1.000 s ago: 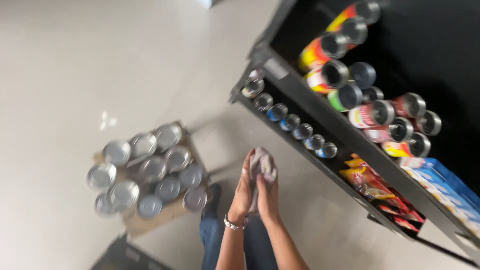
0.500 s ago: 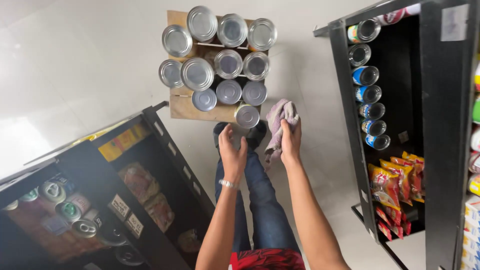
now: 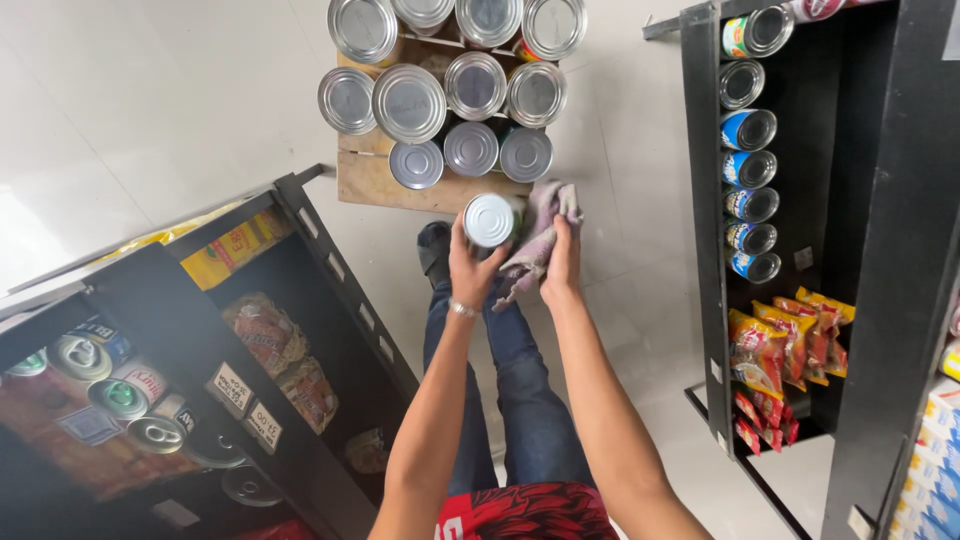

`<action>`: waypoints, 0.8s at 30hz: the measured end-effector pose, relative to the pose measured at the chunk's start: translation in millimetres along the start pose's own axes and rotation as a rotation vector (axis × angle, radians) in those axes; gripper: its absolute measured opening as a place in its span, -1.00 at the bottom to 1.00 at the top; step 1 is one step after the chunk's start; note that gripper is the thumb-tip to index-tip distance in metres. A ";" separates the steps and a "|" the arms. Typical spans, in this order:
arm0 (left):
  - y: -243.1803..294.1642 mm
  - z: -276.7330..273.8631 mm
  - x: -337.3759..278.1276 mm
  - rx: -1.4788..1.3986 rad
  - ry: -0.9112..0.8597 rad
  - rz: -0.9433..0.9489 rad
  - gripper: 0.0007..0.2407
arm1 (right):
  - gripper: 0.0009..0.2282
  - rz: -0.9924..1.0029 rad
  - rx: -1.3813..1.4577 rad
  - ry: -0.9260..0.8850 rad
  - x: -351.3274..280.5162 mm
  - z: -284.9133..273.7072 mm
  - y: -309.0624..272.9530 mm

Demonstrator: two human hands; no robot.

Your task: Wiping and stocking canned goods onto shelves in a grocery store.

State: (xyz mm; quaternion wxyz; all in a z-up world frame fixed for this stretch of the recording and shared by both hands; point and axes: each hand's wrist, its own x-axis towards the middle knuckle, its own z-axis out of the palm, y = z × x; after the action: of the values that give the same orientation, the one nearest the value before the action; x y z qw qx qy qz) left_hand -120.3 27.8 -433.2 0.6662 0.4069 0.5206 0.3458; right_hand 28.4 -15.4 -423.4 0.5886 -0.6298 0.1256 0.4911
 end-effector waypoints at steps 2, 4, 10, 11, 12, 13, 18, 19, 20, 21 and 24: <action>27.7 -8.0 -21.6 -0.064 -0.047 -0.045 -0.31 | -0.44 0.027 0.105 -0.044 -21.4 3.8 -13.3; 53.4 -10.9 -42.2 -0.124 -0.095 -0.094 -0.31 | -0.43 0.054 0.213 -0.086 -47.7 9.0 -21.9; 146.6 12.0 -70.7 -0.292 0.042 -0.060 -0.19 | -0.53 -0.182 0.101 -0.039 -154.9 47.7 -55.9; 166.8 16.3 -70.8 -0.266 0.063 0.015 -0.21 | -0.58 -0.208 0.051 -0.027 -171.2 47.1 -61.7; 186.7 21.9 -70.8 -0.243 0.075 0.089 -0.24 | -0.64 -0.238 0.005 -0.006 -187.5 45.9 -67.0; 208.9 26.9 -68.6 -0.249 0.029 0.098 -0.24 | -0.64 -0.274 0.028 0.015 -196.2 35.8 -70.6; 298.7 38.0 -74.4 -0.094 -0.060 0.230 -0.22 | -0.78 -0.267 -0.176 -0.110 -258.5 -5.9 -101.9; 312.6 40.9 -83.4 -0.094 -0.095 0.242 -0.22 | -0.78 -0.292 -0.154 -0.093 -287.9 9.6 -135.5; 325.4 46.2 -90.9 -0.202 -0.158 0.219 -0.21 | -0.76 -0.490 -0.221 -0.015 -315.6 23.1 -171.1; 337.0 51.1 -97.3 -0.309 -0.223 0.193 -0.20 | -0.72 -0.685 -0.288 0.068 -343.3 36.1 -205.4; 373.8 77.2 -142.6 -0.469 -0.367 0.118 -0.20 | -0.59 -1.256 -0.493 0.085 -443.2 95.0 -305.5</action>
State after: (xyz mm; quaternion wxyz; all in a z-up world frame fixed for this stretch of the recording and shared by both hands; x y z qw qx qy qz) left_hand -90.1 48.3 -27.3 0.8037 0.3271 0.2731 0.4153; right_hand -6.9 -35.1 121.7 0.5959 -0.7178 -0.3572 0.0448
